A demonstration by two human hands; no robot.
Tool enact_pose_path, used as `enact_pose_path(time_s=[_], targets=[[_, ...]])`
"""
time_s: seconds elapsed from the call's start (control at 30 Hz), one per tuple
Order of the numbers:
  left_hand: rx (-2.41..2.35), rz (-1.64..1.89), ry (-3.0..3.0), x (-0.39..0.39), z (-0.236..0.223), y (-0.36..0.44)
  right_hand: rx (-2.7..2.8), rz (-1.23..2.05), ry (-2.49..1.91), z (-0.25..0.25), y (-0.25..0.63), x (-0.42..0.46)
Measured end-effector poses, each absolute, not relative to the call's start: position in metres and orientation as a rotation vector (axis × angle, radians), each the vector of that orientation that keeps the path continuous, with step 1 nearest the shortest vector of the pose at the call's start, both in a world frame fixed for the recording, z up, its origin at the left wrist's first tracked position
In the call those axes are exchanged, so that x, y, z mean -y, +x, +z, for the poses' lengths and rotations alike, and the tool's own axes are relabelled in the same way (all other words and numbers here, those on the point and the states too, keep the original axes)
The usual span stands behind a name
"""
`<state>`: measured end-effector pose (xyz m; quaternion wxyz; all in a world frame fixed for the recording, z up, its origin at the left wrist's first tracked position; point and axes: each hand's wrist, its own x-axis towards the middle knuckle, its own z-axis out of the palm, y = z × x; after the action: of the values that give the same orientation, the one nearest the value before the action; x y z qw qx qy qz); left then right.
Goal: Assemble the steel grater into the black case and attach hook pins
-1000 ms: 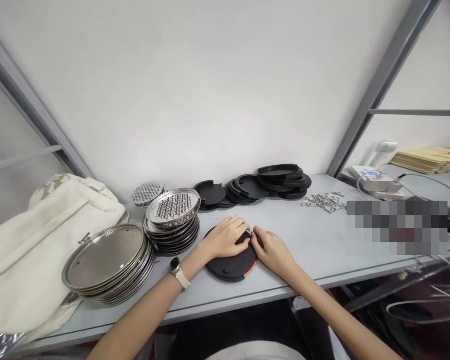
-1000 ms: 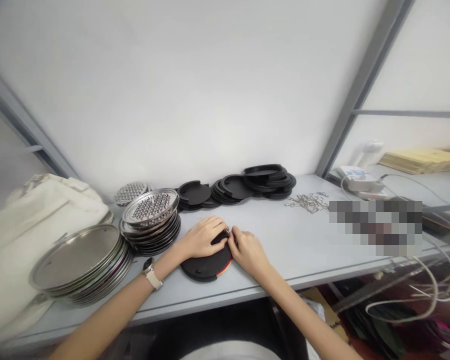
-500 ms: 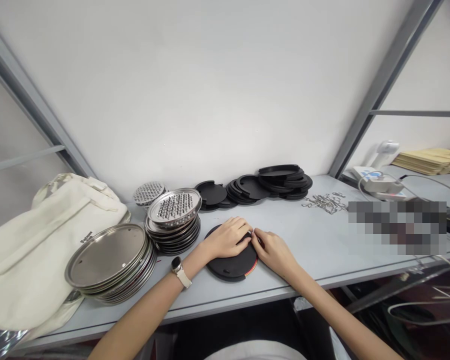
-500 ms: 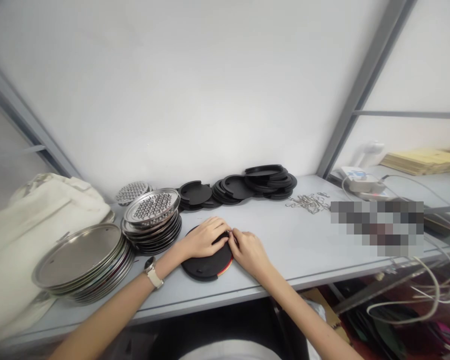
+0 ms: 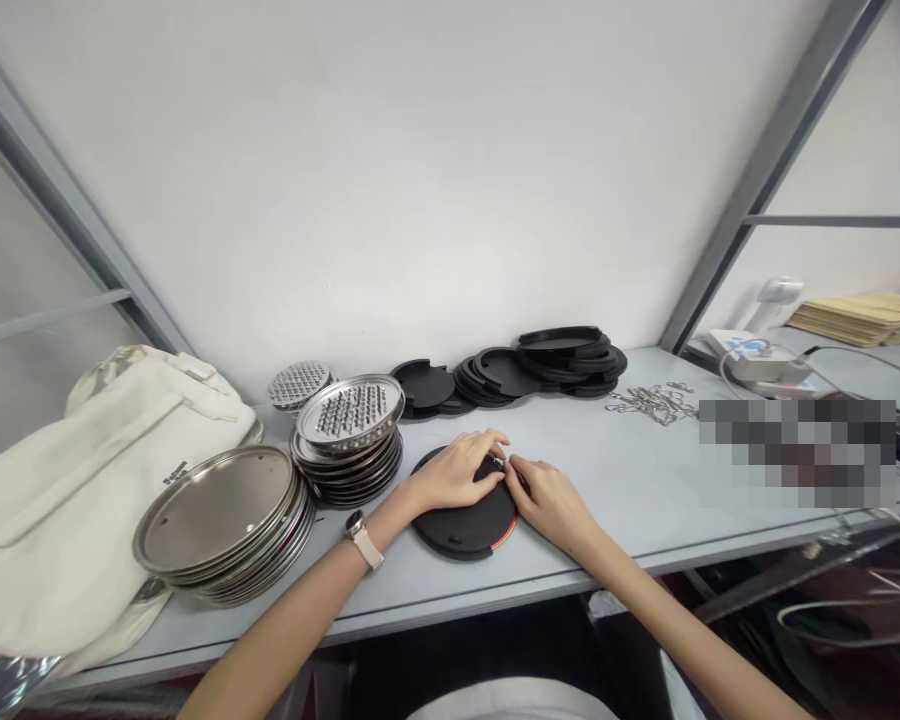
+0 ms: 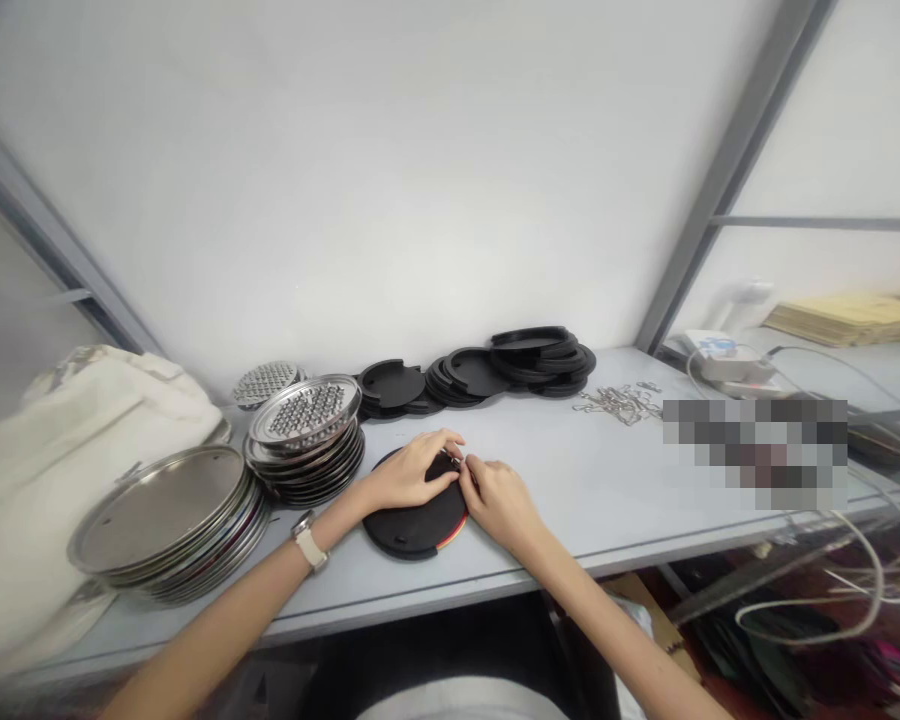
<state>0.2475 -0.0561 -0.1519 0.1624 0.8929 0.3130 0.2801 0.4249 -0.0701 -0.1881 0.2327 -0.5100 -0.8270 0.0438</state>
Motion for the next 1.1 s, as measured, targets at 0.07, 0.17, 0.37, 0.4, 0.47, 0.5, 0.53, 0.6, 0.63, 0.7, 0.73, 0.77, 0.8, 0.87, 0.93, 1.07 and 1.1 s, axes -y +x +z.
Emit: enact_pose_path(time_s=[0.07,0.17,0.37,0.4,0.47,0.5,0.53,0.6,0.63,0.7,0.73,0.77,0.8,0.87,0.93,1.07,1.1], targets=[[-0.881,0.820,2.402,0.0540,-0.1519,0.2473,2.281,0.121,-1.396,-0.1878,0.4250,0.0699],[-0.855,0.830,2.276,0.0518,-0.1523,0.2469,2.287,0.113,-1.393,-0.1882,0.4253,0.0700],[-0.823,0.839,2.204,0.0486,-0.1570,0.2464,2.310,0.075,-1.401,-0.1908,0.4256,0.0692],[-0.818,0.839,2.204,0.0481,-0.1577,0.2464,2.313,0.067,-1.411,-0.1912,0.4257,0.0689],[-0.807,0.839,2.207,0.0474,-0.1584,0.2465,2.316,0.054,-1.435,-0.1918,0.4259,0.0684],[-0.803,0.839,2.207,0.0472,-0.1584,0.2465,2.318,0.050,-1.445,-0.1919,0.4259,0.0683],[-0.800,0.840,2.208,0.0471,-0.1582,0.2465,2.321,0.045,-1.451,-0.1918,0.4260,0.0683],[-0.795,0.839,2.210,0.0474,-0.1573,0.2466,2.329,0.036,-1.456,-0.1914,0.4260,0.0684],[-0.793,0.837,2.212,0.0477,-0.1567,0.2467,2.334,0.030,-1.457,-0.1912,0.4260,0.0685],[-0.792,0.831,2.219,0.0485,-0.1555,0.2468,2.340,0.026,-1.459,-0.1908,0.4259,0.0687],[-0.790,0.827,2.227,0.0488,-0.1550,0.2470,2.343,0.029,-1.460,-0.1907,0.4259,0.0687],[-0.788,0.822,2.239,0.0491,-0.1547,0.2471,2.345,0.033,-1.459,-0.1906,0.4260,0.0687],[-0.785,0.820,2.254,0.0493,-0.1545,0.2474,2.345,0.037,-1.458,-0.1907,0.4260,0.0687],[-0.774,0.825,2.280,0.0494,-0.1547,0.2479,2.344,0.044,-1.454,-0.1908,0.4259,0.0687],[-0.768,0.830,2.302,0.0494,-0.1555,0.2485,2.341,0.041,-1.449,-0.1910,0.4259,0.0687],[-0.785,0.814,2.362,0.0496,-0.1569,0.2490,2.332,0.030,-1.439,-0.1917,0.4260,0.0687],[-0.786,0.813,2.379,0.0498,-0.1570,0.2489,2.333,0.028,-1.435,-0.1919,0.4261,0.0686]])
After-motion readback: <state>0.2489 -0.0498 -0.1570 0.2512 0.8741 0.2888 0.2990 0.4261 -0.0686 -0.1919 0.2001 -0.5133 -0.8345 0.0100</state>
